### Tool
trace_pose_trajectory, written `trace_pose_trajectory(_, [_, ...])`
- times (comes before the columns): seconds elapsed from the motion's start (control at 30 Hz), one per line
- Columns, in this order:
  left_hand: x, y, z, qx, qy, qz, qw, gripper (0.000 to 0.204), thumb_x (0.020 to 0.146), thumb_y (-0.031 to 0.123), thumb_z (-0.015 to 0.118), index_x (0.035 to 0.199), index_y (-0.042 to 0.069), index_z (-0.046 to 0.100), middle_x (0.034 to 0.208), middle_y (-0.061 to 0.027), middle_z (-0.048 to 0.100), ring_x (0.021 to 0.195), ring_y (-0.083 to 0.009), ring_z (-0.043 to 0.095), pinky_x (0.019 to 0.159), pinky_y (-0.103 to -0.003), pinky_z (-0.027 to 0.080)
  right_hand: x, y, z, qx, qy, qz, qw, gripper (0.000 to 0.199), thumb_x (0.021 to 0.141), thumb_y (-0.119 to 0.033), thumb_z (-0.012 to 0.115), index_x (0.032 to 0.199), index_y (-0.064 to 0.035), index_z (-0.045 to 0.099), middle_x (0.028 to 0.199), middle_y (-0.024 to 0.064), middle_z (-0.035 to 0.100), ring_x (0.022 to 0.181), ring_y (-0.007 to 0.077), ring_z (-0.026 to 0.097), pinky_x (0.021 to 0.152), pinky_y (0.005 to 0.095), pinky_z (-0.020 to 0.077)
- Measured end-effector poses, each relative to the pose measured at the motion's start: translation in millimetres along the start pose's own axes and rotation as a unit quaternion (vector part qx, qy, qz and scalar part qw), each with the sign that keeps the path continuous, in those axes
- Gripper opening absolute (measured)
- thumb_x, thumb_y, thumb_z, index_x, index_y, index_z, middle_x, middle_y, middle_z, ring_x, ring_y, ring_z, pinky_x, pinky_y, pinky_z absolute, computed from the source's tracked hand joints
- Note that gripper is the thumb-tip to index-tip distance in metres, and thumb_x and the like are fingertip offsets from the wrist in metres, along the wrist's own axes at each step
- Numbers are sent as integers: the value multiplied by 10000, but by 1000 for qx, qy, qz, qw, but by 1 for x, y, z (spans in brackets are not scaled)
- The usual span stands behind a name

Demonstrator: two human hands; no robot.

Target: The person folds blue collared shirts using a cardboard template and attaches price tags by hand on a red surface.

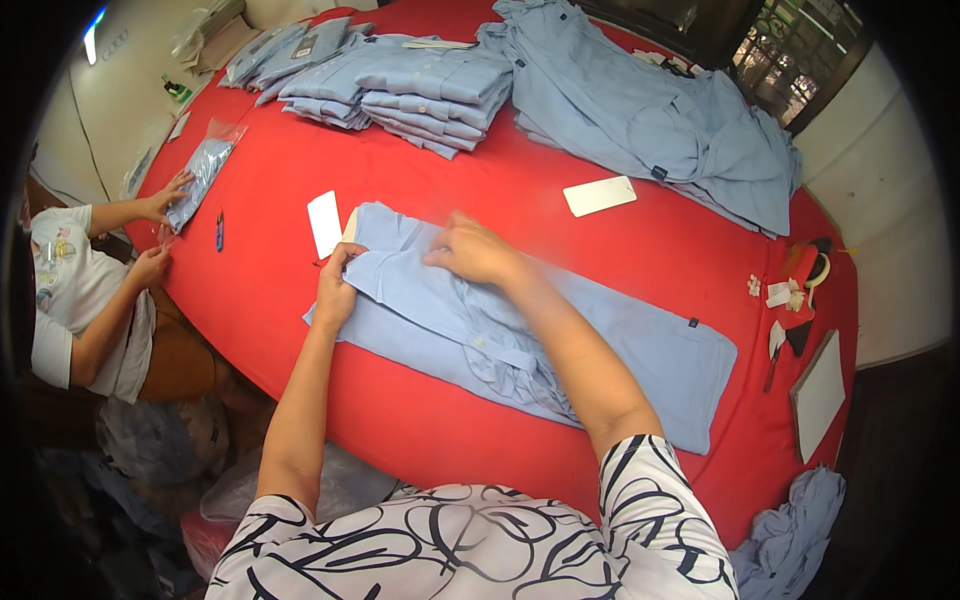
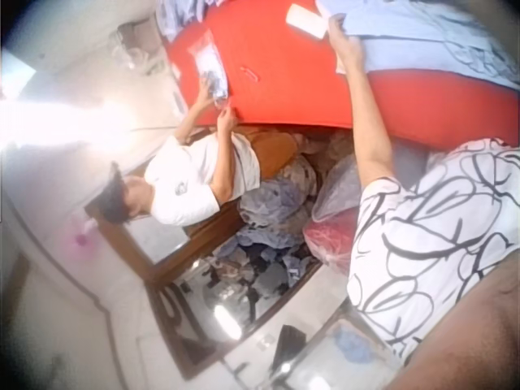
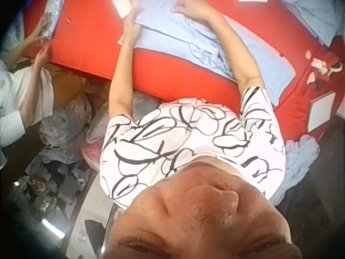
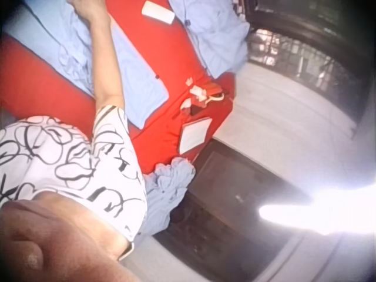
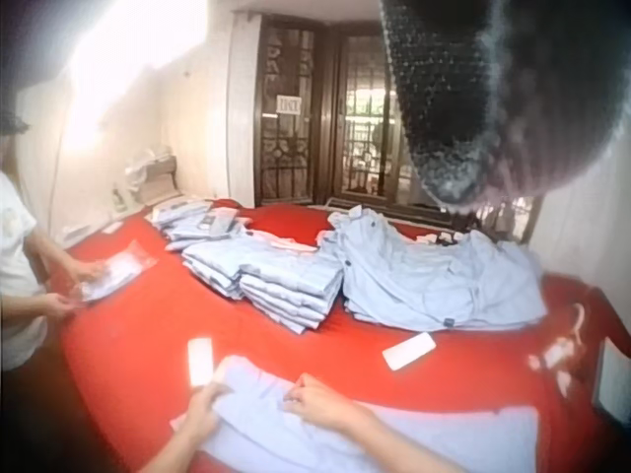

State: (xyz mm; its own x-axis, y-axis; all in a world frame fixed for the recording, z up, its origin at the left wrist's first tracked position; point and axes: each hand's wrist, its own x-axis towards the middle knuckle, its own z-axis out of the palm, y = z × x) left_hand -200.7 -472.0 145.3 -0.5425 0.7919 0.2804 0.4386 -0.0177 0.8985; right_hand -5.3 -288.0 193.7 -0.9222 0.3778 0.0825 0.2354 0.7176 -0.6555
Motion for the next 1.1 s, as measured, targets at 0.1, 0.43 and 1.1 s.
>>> trace_pose_trajectory(0.1, [-1, 2, -1, 3, 3, 0, 1000, 162, 852, 20, 622, 1012, 30, 592, 894, -75, 647, 831, -179, 608, 771, -289, 478, 5, -3, -10, 198, -77, 65, 975, 220, 835, -221, 746, 859, -17, 665, 946, 107, 635, 922, 280, 610, 816, 400, 474])
trace_pose_trajectory(0.43, [1, 1, 7, 166, 17, 23, 986, 202, 791, -37, 593, 983, 28, 593, 986, -106, 649, 928, -292, 647, 766, -345, 501, -3, 5, 6, -65, 55, -13, 996, 275, 811, -315, 725, 930, -78, 652, 1013, 121, 639, 1011, 278, 575, 879, 387, 411])
trace_pose_trajectory(1.1, [7, 11, 9, 195, -2, 36, 980, 269, 770, -67, 602, 1027, 12, 597, 1014, -125, 657, 963, -305, 653, 848, -376, 503, -65, 40, -13, -158, 240, 50, 957, 207, 861, -241, 709, 923, -68, 614, 942, 80, 615, 911, 260, 565, 839, 386, 389])
